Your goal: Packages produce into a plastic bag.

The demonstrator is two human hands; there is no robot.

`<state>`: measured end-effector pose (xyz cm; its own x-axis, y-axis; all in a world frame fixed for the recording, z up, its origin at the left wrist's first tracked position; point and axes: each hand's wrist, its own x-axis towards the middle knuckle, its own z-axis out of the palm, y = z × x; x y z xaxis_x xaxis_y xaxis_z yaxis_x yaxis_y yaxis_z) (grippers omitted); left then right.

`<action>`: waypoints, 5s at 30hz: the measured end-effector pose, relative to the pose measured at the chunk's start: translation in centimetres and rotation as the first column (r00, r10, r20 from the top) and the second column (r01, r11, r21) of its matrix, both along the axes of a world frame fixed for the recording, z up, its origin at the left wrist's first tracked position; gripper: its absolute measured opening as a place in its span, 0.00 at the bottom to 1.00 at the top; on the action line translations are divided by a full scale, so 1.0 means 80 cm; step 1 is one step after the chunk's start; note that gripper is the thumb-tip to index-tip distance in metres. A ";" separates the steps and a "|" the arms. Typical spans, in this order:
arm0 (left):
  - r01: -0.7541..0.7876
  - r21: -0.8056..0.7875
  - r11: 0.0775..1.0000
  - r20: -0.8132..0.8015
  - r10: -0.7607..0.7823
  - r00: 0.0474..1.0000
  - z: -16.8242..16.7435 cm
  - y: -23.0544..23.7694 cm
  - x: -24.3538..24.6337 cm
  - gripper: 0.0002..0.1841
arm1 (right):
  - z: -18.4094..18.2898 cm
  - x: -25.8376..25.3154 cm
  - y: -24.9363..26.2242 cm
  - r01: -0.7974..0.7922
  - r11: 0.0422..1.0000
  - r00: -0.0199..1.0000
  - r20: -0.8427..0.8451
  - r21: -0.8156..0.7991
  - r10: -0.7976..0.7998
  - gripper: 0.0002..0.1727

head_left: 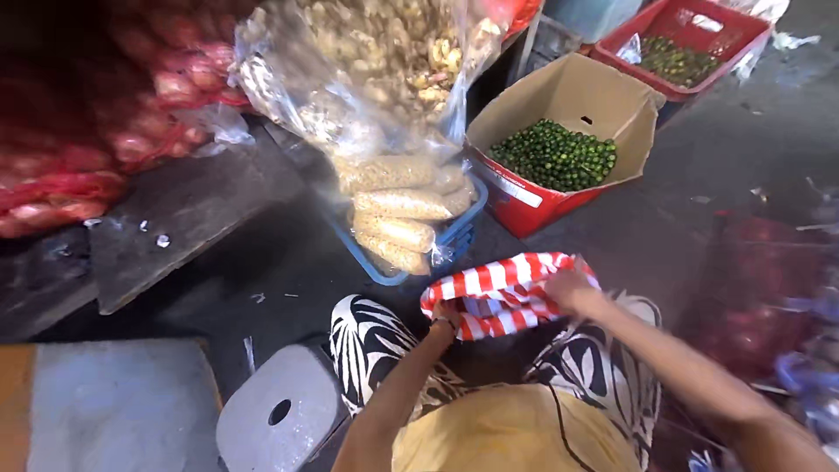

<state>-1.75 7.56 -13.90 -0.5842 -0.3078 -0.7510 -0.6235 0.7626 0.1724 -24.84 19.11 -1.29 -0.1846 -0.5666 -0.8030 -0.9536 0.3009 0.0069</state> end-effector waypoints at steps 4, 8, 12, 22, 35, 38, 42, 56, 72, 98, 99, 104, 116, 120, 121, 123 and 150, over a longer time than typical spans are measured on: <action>-0.025 0.085 0.996 -0.115 0.035 0.993 -0.032 0.023 0.006 0.26 | -0.102 0.067 -0.045 0.197 0.960 0.855 0.514 -0.201 -0.068 0.14; 0.223 0.038 0.974 -0.282 -0.204 0.937 -0.043 0.017 0.016 0.20 | -0.225 0.081 -0.025 0.260 0.961 0.959 0.145 -0.095 -0.245 0.45; 0.252 -0.274 0.928 -0.426 -0.352 0.833 -0.043 0.003 0.049 0.19 | -0.223 0.034 -0.038 0.246 0.960 0.966 -0.049 -0.137 -0.254 0.49; -0.226 -0.181 0.957 -0.397 0.140 0.907 -0.058 -0.007 0.061 0.21 | 0.090 0.083 -0.270 0.147 0.063 0.959 0.158 -0.987 0.237 0.19; -0.414 -0.028 0.910 -0.157 0.405 0.901 -0.045 -0.025 0.065 0.25 | 0.070 0.071 -0.261 0.104 0.605 0.982 0.179 -0.789 0.064 0.81; -0.413 -0.070 0.908 -0.134 0.402 0.906 -0.044 -0.022 0.058 0.28 | 0.064 0.092 -0.254 0.164 0.710 0.981 0.187 -0.685 -0.047 0.86; -0.581 -0.013 0.814 -0.184 0.569 0.802 -0.035 -0.023 0.056 0.28 | 0.050 0.127 -0.256 0.160 0.693 0.985 0.066 -0.703 -0.160 0.85; -0.640 0.460 0.615 -0.069 0.744 0.665 -0.059 -0.036 0.080 0.33 | 0.014 0.095 -0.237 0.655 0.267 0.746 0.552 -0.706 -0.372 0.88; -0.521 0.141 0.842 -0.162 0.539 0.826 -0.020 -0.021 0.048 0.51 | -0.096 0.104 0.007 0.860 0.301 -0.076 0.686 0.412 -0.724 0.47; -0.772 0.417 0.479 -0.161 0.875 0.456 -0.038 -0.023 0.050 0.25 | -0.258 0.117 -0.012 0.521 0.831 0.852 0.181 -0.193 -0.492 0.74; -0.763 0.396 0.510 -0.195 0.859 0.473 -0.036 -0.022 0.050 0.25 | -0.257 0.128 -0.017 0.506 0.841 0.861 0.160 -0.191 -0.482 0.74; -0.668 0.401 0.627 -0.292 0.779 0.555 -0.036 -0.010 0.059 0.23 | -0.267 0.160 -0.026 0.427 0.862 0.903 0.169 -0.273 -0.394 0.66; -0.554 -0.095 0.827 0.055 0.560 0.826 0.003 -0.017 0.031 0.27 | -0.289 0.139 0.018 0.028 0.951 0.950 0.305 -0.308 0.071 0.35; -0.571 -0.093 0.816 0.068 0.577 0.814 0.010 -0.019 0.025 0.36 | -0.294 0.143 0.026 -0.082 0.951 0.925 0.333 -0.298 0.184 0.33; -0.595 -0.105 0.797 0.064 0.603 0.796 0.015 -0.019 0.027 0.39 | -0.289 0.143 0.027 -0.026 0.964 0.943 0.313 -0.265 0.111 0.34; -0.609 -0.130 0.782 0.086 0.621 0.779 0.023 -0.022 0.034 0.42 | -0.268 0.135 0.025 0.192 0.960 0.954 0.266 -0.202 -0.135 0.44; -0.706 0.416 0.573 -0.086 0.798 0.596 0.103 -0.014 0.099 0.22 | 0.022 0.293 -0.280 0.272 0.690 0.962 0.178 -0.670 -0.205 0.75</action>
